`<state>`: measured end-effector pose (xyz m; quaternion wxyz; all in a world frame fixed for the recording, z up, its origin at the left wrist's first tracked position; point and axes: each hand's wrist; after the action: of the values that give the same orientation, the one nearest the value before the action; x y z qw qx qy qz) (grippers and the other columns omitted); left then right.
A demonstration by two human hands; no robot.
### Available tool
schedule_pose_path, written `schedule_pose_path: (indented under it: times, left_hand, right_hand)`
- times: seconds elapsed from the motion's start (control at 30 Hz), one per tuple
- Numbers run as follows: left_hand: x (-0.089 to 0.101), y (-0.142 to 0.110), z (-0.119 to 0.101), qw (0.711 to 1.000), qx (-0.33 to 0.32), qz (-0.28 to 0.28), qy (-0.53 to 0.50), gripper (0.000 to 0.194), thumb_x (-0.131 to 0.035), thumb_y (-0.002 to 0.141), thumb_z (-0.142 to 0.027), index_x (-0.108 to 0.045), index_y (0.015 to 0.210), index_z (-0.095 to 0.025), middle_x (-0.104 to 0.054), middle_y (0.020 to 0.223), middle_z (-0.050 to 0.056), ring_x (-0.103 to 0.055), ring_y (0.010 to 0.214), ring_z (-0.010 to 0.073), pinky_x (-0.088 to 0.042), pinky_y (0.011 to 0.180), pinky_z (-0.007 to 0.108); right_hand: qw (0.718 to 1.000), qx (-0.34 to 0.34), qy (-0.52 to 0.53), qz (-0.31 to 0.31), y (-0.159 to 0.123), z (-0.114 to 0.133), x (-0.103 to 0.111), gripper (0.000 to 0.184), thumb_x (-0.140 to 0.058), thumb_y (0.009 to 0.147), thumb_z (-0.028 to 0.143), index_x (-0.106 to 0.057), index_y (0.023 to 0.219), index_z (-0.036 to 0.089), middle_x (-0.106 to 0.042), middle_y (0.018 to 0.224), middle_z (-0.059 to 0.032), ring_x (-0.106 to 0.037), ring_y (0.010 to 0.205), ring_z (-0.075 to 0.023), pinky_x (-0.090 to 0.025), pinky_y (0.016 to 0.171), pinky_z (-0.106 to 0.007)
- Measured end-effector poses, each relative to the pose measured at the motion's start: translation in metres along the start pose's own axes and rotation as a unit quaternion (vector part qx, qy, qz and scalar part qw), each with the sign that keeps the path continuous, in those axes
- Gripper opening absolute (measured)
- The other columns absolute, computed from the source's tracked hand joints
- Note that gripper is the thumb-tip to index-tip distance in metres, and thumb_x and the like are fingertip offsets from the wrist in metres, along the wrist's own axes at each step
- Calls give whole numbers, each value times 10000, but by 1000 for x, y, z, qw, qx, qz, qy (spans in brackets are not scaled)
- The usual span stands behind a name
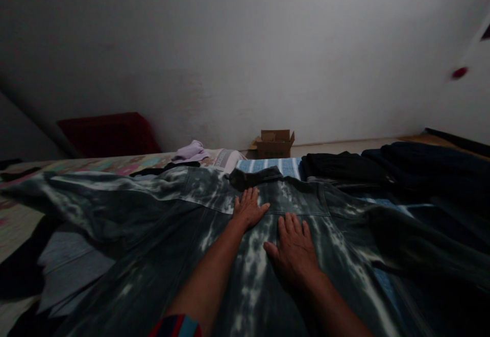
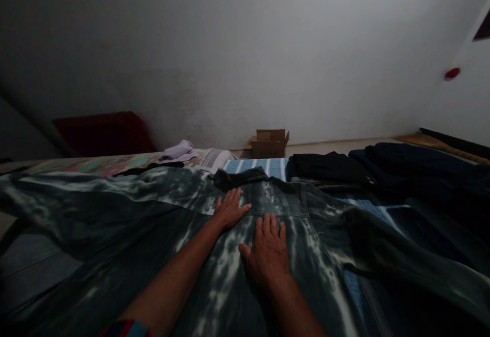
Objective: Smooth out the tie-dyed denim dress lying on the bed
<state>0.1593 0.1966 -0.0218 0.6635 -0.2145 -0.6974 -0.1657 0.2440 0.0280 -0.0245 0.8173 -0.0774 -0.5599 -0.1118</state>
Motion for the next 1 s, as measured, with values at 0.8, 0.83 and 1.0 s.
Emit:
schedule_pose_path:
  times: [0.8, 0.83, 1.0]
  left_hand:
    - [-1, 3, 0, 1000, 26, -11, 0, 821, -280, 822, -719, -193, 1473, -227, -132, 1541, 174, -96, 1401, 370, -155, 1079, 529]
    - [-2, 4, 1, 1000, 24, -11, 1, 821, -278, 823, -720, -191, 1474, -228, -138, 1540, 174, -103, 1401, 369, -157, 1079, 527]
    - [-3, 4, 3, 1000, 11, -18, 5, 824, -269, 826, -722, -181, 1475, -223, -161, 1537, 167, -120, 1403, 350, -156, 1084, 508]
  right_hand:
    - [1000, 3, -3, -10, -1, -1, -3, 754, -351, 879, 572, -304, 1438, 68, -183, 1512, -186, -74, 1404, -305, 1, 1104, -484]
    - [1000, 3, -3, -10, -1, -1, -3, 757, -350, 878, 575, -301, 1440, 70, -181, 1513, -184, -73, 1404, -304, 3, 1104, -482]
    - [1000, -1, -4, -4, -1, -1, -1, 757, -351, 877, 577, -299, 1442, 77, -178, 1516, -172, -64, 1406, -302, 4, 1106, -483]
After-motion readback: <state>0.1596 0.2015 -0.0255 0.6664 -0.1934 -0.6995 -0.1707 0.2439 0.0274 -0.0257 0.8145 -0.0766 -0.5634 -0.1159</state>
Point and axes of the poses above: each hand's wrist, its own y-axis towards the middle knuckle, its own x-axis out of the back of the hand, z = x × y
